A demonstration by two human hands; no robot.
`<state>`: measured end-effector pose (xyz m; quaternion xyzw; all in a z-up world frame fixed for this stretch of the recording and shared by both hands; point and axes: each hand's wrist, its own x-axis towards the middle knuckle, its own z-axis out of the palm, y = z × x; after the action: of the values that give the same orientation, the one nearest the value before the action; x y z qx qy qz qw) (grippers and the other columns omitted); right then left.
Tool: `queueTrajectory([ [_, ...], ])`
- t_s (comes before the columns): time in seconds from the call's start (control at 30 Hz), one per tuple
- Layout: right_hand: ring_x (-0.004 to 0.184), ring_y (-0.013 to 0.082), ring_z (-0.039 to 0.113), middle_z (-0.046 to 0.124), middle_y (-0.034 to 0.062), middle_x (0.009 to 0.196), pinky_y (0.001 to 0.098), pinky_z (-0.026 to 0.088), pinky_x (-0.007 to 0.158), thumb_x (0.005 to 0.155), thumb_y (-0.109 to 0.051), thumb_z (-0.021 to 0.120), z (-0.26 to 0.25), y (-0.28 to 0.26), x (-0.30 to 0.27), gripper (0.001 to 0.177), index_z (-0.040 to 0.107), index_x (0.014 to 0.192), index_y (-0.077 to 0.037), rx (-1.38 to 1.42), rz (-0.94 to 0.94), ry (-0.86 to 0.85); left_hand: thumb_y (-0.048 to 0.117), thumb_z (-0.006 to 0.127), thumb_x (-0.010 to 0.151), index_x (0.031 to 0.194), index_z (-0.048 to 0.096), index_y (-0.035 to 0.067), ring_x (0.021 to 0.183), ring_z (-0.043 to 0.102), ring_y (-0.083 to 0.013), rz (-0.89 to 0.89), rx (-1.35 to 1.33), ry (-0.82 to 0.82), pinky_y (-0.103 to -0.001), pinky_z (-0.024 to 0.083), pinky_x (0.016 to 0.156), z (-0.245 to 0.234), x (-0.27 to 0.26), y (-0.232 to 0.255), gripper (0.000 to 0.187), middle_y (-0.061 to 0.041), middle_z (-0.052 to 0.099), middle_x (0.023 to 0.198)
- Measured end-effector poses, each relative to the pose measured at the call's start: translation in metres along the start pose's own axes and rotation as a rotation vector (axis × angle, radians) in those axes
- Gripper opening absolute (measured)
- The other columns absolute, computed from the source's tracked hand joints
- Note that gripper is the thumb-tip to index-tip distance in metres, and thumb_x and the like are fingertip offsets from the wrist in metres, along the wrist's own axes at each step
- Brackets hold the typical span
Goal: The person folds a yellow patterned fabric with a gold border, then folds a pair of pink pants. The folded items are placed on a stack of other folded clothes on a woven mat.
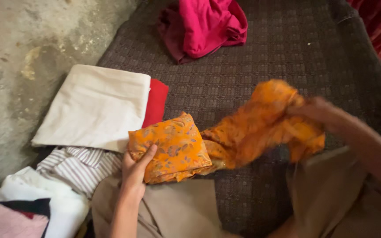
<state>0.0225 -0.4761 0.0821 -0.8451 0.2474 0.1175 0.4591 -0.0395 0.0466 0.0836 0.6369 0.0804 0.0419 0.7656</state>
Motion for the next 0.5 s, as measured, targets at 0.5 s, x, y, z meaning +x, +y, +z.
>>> queueTrajectory([
  [0.5, 0.123, 0.0442, 0.064, 0.062, 0.0306, 0.137, 0.054, 0.055, 0.099, 0.063, -0.077, 0.079, -0.049, 0.073, 0.08, 0.121, 0.05, 0.154, -0.002, -0.471, -0.057, 0.381, 0.018, 0.091, 0.073, 0.146, 0.039, -0.007, 0.122, 0.054, -0.038, 0.311, 0.888, 0.276, -0.044, 0.044, 0.104, 0.055, 0.015, -0.06, 0.092, -0.029, 0.051, 0.135],
])
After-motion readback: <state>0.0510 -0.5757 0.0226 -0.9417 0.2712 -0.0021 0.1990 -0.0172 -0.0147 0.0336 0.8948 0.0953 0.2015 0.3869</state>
